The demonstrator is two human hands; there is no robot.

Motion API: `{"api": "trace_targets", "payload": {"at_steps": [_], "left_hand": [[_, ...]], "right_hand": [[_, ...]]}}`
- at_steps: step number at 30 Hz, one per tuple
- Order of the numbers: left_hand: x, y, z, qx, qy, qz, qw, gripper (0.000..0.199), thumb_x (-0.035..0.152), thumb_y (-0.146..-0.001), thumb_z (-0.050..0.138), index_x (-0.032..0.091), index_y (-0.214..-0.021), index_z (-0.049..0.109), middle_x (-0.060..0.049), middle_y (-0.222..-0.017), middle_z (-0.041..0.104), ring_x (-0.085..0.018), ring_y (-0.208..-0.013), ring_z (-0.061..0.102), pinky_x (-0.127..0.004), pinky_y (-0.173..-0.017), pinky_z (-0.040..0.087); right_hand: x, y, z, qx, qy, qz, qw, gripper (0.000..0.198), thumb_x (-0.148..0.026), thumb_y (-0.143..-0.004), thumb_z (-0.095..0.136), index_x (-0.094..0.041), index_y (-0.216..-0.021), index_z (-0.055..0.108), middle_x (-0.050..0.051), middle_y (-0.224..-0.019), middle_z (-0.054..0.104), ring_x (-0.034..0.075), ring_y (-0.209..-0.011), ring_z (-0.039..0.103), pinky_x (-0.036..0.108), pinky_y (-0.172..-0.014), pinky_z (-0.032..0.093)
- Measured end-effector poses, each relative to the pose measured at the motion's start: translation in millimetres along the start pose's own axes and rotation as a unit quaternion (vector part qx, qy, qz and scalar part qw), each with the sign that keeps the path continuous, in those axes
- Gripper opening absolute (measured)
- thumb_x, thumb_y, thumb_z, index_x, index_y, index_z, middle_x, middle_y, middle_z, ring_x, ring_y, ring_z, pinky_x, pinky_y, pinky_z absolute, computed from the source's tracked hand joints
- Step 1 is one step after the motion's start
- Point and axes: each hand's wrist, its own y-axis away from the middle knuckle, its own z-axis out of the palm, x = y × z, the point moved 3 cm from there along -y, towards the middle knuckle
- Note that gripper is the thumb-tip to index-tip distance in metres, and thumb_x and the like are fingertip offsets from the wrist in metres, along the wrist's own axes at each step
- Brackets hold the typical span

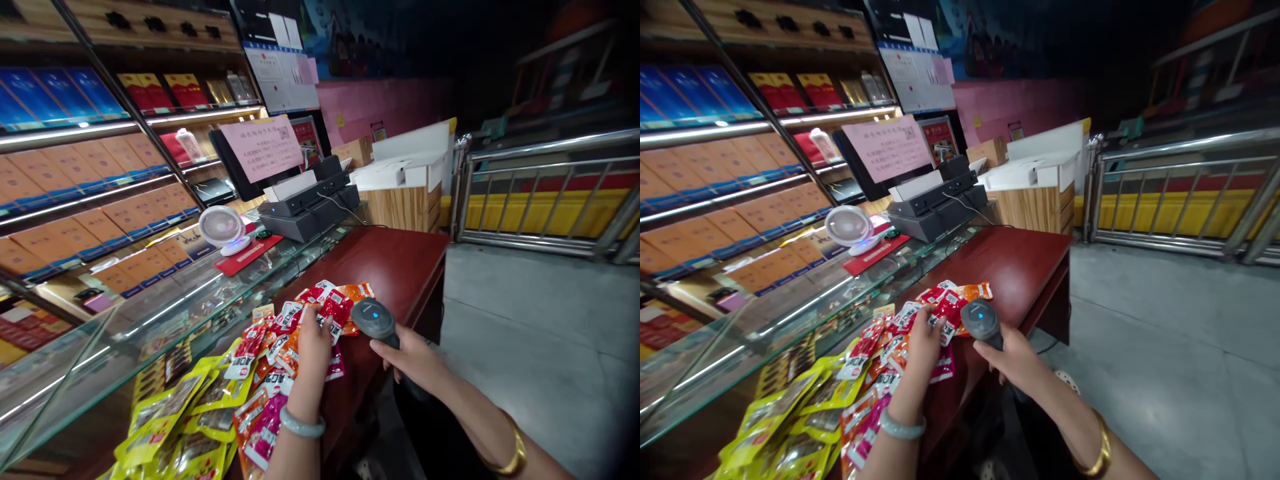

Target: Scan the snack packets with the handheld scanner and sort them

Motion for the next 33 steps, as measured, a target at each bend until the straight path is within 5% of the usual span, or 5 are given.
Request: {"api": "trace_targets", "payload": {"at_steps": [10, 17, 23, 28, 33], "left_hand": [[25.3, -19.7, 49.8, -0.113, 0.095, -0.116, 0.982, 0.033, 0.022, -0.081, 0.056, 0.018, -0.114, 0.053, 0.001, -0.076, 0.061, -0.01, -0.052, 0.057, -0.023, -0.052, 0.048], [57.4, -71.4, 112.3, -0.11, 0.018, -0.093, 0.989, 0.044, 0.013, -0.085, 0.05, 0.017, -0.128, 0.05, -0.011, -0.108, 0.069, -0.016, -0.082, 0.07, -0.029, -0.076, 0.056], [47.0, -75.8, 85.8, -0.076, -0.354, 0.049, 0.931, 0.053, 0.029, -0.085, 0.058, 0.015, -0.136, 0.052, -0.019, -0.148, 0.043, -0.034, -0.141, 0.033, -0.052, -0.113, 0.029], [26.9, -73.0, 73.5, -0.147, -0.402, 0.017, 0.903, 0.042, 0.045, -0.079, 0.064, 0.019, -0.112, 0.064, -0.016, -0.136, 0.055, -0.035, -0.134, 0.041, -0.052, -0.11, 0.027], [36.9, -68.0, 64.7, -0.077, -0.345, 0.052, 0.934, 0.035, 0.04, -0.078, 0.066, 0.018, -0.105, 0.06, -0.01, -0.101, 0.07, -0.027, -0.106, 0.06, -0.047, -0.106, 0.029]], "right_hand": [[22.2, 5.5, -40.3, 0.004, -0.028, 0.014, 0.999, 0.041, -0.053, -0.081, 0.06, -0.019, -0.104, 0.056, -0.007, -0.054, 0.055, 0.009, -0.035, 0.051, 0.018, -0.035, 0.042], [22.5, 2.1, -74.3, 0.043, -0.004, -0.008, 0.999, 0.038, -0.052, -0.084, 0.058, -0.019, -0.102, 0.056, -0.006, -0.055, 0.057, 0.011, -0.035, 0.053, 0.02, -0.035, 0.043], [33.6, 9.6, -84.9, 0.055, 0.019, 0.002, 0.998, 0.041, -0.053, -0.086, 0.057, -0.017, -0.106, 0.056, -0.003, -0.055, 0.061, 0.012, -0.035, 0.055, 0.021, -0.036, 0.043], [40.7, 17.2, -79.0, 0.055, 0.045, 0.008, 0.997, 0.038, -0.049, -0.087, 0.057, -0.017, -0.106, 0.056, -0.003, -0.054, 0.06, 0.012, -0.034, 0.055, 0.02, -0.035, 0.042], [31.8, 18.1, -68.0, 0.049, 0.068, 0.02, 0.996, 0.036, -0.047, -0.087, 0.058, -0.017, -0.107, 0.057, -0.004, -0.057, 0.06, 0.011, -0.033, 0.054, 0.019, -0.034, 0.041]]}}
